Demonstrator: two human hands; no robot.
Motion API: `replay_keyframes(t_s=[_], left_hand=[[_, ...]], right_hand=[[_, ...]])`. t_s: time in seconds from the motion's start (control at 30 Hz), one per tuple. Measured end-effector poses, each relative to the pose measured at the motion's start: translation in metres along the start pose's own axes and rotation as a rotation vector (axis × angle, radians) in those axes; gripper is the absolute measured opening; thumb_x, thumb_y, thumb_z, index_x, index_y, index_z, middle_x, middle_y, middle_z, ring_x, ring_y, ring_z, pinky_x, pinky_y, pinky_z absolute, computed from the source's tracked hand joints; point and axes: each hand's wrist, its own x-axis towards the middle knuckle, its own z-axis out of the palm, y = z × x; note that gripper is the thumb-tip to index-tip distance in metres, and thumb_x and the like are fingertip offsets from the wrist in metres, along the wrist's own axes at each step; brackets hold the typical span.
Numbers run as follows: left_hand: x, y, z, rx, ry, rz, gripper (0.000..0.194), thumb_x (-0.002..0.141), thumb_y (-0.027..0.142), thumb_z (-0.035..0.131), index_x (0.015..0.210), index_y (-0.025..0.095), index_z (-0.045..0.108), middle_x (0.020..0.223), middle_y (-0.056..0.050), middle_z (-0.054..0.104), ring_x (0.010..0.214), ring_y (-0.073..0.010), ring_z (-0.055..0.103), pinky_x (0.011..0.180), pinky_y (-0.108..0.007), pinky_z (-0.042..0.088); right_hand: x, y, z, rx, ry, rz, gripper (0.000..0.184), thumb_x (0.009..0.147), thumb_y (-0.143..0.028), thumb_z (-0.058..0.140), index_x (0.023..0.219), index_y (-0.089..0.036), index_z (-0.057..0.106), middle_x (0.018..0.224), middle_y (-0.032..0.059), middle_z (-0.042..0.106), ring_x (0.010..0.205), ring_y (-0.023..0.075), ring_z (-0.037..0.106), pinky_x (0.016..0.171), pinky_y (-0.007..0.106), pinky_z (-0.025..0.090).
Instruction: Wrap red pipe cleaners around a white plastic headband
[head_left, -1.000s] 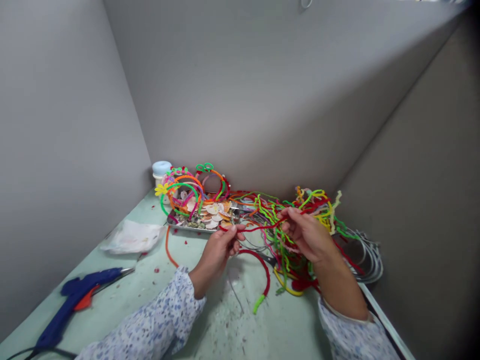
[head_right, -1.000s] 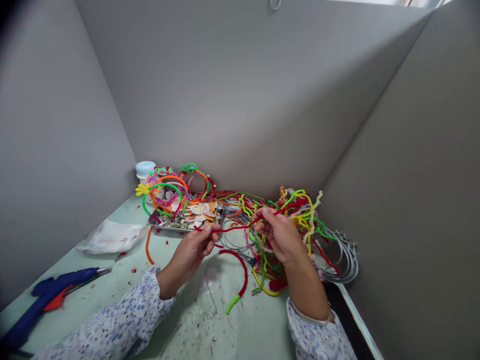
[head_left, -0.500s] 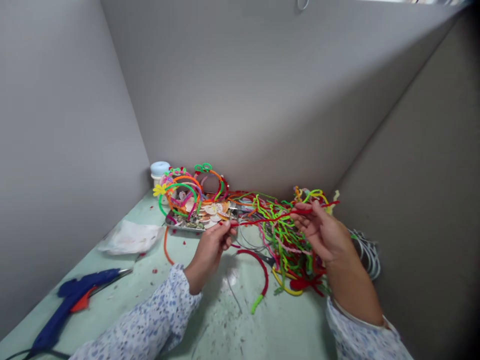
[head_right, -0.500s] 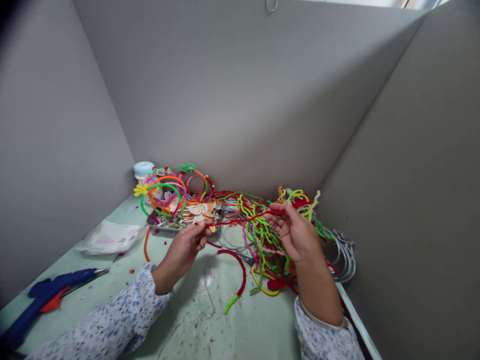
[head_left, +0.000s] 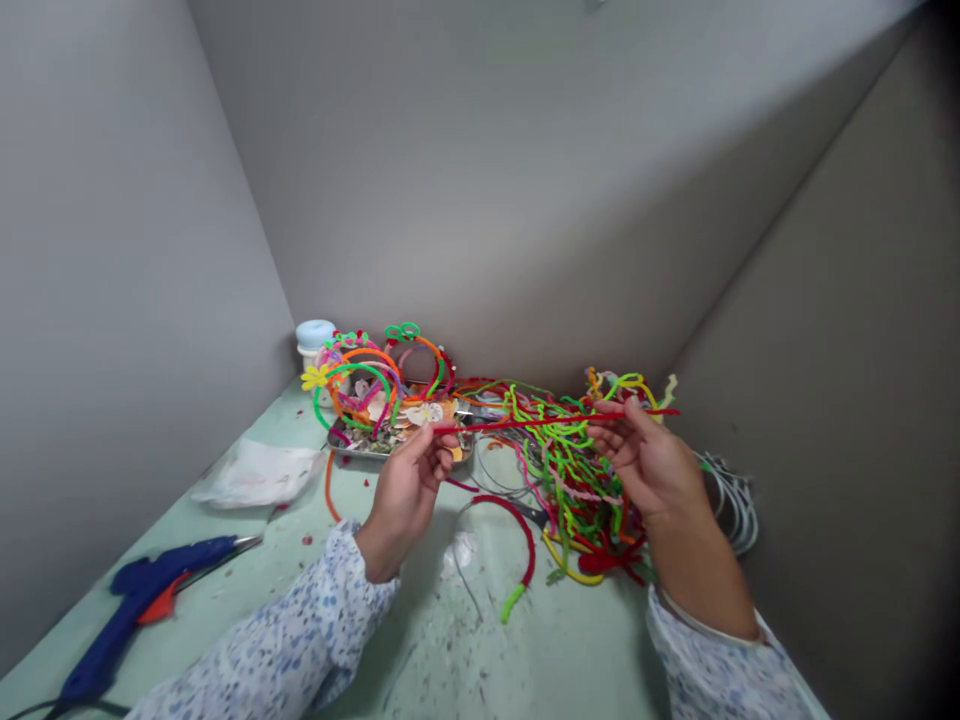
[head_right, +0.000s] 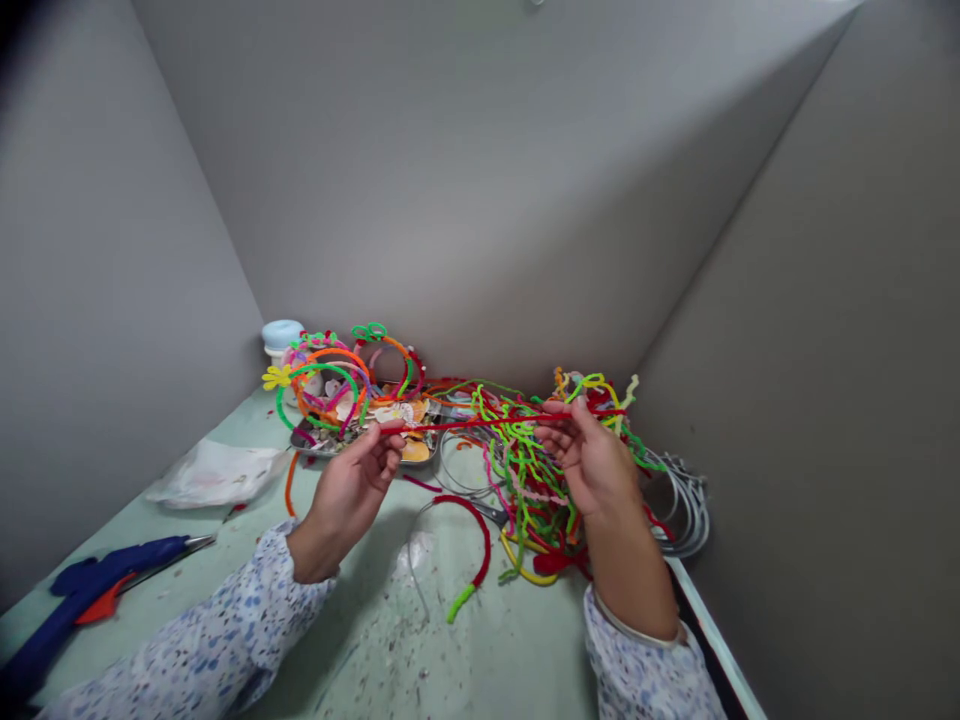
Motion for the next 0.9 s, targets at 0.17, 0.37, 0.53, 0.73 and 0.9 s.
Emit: replay_keyframes(t_s=[0.17, 0.37, 0.53, 0.73, 0.9], left_hand=[[-0.003, 0.002, 0.005, 0.082, -0.057, 0.049, 0.026, 0.083, 0.033, 0.060, 0.094, 0.011, 0.068, 0.076, -0.003, 0.062, 0.058, -0.0058, 0.052, 0.051, -0.016, 0.039], [-0.005, -0.005, 0.006, 0.217, -0.066, 0.037, 0.029, 0.081, 0.036, 0.061, 0.096, 0.012, 0.068, 0.078, -0.004, 0.063, 0.057, -0.0060, 0.050, 0.050, -0.018, 0.034], [-0.009, -0.014, 0.004, 0.305, -0.103, -0.099, 0.030, 0.077, 0.035, 0.064, 0.096, 0.012, 0.067, 0.081, -0.005, 0.065, 0.056, -0.0070, 0.051, 0.049, -0.019, 0.032], [-0.006, -0.018, -0.001, 0.256, -0.103, -0.214, 0.038, 0.078, 0.048, 0.059, 0.091, 0.012, 0.064, 0.075, -0.005, 0.064, 0.054, -0.0091, 0.054, 0.049, -0.020, 0.035], [-0.003, -0.021, -0.005, 0.314, -0.109, -0.320, 0.039, 0.078, 0.050, 0.059, 0.073, 0.011, 0.062, 0.061, -0.003, 0.058, 0.045, -0.0064, 0.048, 0.044, -0.019, 0.030]], right_hand=[[0.003, 0.010, 0.006, 0.044, 0.050, 0.055, 0.025, 0.075, -0.048, 0.068, 0.080, -0.024, 0.064, 0.073, 0.0003, 0.069, 0.062, 0.0124, 0.064, 0.052, 0.022, 0.052], [-0.017, 0.025, 0.037, 0.006, -0.188, 0.326, 0.031, 0.072, -0.049, 0.072, 0.082, -0.020, 0.065, 0.083, 0.0039, 0.070, 0.064, 0.0124, 0.064, 0.052, 0.021, 0.051], [-0.028, 0.049, 0.060, -0.033, -0.241, 0.349, 0.026, 0.069, -0.037, 0.077, 0.076, -0.015, 0.068, 0.064, 0.0004, 0.066, 0.052, 0.0078, 0.057, 0.049, 0.017, 0.045], [-0.025, 0.050, 0.056, -0.187, -0.205, 0.296, 0.027, 0.069, -0.039, 0.076, 0.067, -0.015, 0.065, 0.057, -0.0010, 0.062, 0.046, 0.0071, 0.051, 0.043, 0.018, 0.039], [-0.024, 0.047, 0.051, -0.235, -0.219, 0.281, 0.024, 0.068, -0.038, 0.076, 0.073, -0.017, 0.066, 0.058, -0.0016, 0.062, 0.049, 0.0085, 0.052, 0.045, 0.019, 0.039]])
